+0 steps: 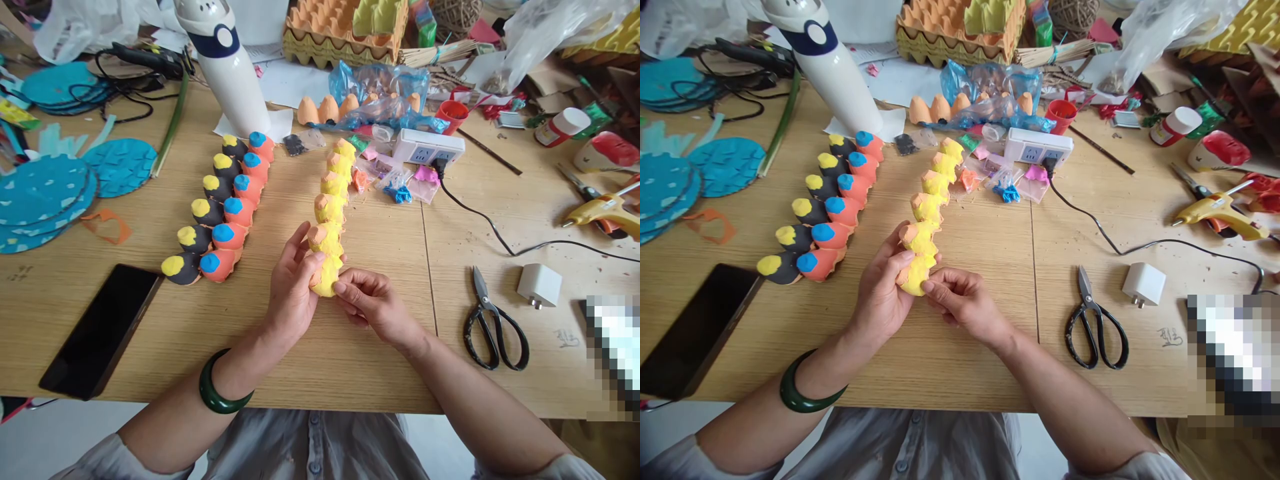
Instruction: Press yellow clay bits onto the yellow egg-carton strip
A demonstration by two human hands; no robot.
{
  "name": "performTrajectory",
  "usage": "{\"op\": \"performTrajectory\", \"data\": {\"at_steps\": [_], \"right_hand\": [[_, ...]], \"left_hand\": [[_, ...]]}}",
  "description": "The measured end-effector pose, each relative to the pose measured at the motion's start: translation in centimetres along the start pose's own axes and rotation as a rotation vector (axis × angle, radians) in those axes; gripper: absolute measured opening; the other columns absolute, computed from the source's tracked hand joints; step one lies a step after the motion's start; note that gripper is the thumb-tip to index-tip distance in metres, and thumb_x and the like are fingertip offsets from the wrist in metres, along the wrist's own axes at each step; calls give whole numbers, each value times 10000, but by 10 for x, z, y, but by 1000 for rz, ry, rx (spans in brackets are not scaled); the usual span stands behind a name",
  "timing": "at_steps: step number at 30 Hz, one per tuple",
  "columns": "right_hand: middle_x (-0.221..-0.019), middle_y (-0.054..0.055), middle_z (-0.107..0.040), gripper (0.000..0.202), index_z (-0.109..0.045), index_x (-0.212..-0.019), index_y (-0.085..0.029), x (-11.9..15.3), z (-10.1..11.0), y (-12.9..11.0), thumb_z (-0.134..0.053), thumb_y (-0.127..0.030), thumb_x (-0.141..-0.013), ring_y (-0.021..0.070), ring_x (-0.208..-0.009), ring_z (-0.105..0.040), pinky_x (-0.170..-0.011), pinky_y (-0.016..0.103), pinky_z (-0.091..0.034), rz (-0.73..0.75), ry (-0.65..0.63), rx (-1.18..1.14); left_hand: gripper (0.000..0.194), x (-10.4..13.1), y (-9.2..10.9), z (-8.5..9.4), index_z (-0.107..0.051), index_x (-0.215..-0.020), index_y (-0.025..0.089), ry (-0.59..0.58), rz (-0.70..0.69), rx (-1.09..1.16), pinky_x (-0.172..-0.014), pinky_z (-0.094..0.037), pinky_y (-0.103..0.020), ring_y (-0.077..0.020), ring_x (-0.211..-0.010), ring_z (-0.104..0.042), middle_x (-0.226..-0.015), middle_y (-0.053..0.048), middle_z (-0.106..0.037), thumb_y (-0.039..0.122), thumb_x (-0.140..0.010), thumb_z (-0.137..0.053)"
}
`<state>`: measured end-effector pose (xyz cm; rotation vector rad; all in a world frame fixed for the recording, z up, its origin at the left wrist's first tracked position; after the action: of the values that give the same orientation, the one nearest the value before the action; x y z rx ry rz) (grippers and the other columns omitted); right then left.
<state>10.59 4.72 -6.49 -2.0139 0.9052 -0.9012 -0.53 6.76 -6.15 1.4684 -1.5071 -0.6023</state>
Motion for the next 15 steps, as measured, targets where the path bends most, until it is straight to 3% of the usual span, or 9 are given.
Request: {"op": "performTrajectory", "data": {"at_steps": [7,11,15], "right_hand": [[-604,-67,-457,390,-561,-745,-187,0,-2,4,-730,-508,-887,54,-484,-319,-388,178,-250,-63,-28,-92],[-618,-79,-474,336,-646,-857,-177,0,-2,0,-838,-446,-797,50,-490,-335,-393,177,-276,-27,-23,-28],[-603,-92,-465,361,-598,-780,-181,1,-1,-2,-870,-418,-762,31,-446,-320,-382,184,-257,-2,3,20]], "left_hand": [[512,-2,2,2,-608,-1284,219,6,-20,2,-954,-598,-389,-233,-1096,-710,-1199,-44,-667,275,-793,-740],[529,-1,2,1,-600,-1285,211,6,-10,2,-928,-610,-392,-246,-1076,-718,-1221,-59,-657,283,-781,-743],[595,1,1,-2,-568,-1323,223,10,0,-5,-900,-622,-396,-260,-1062,-732,-1265,-70,-646,292,-763,-757]]}}
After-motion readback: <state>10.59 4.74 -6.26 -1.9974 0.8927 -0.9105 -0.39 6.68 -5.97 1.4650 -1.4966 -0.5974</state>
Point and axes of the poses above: each hand's wrist, its own x-axis away from the middle knuckle, its own z-axis out of the back of the hand, y = z × x, the point moved 8 cm from there along -x, towards the middle knuckle
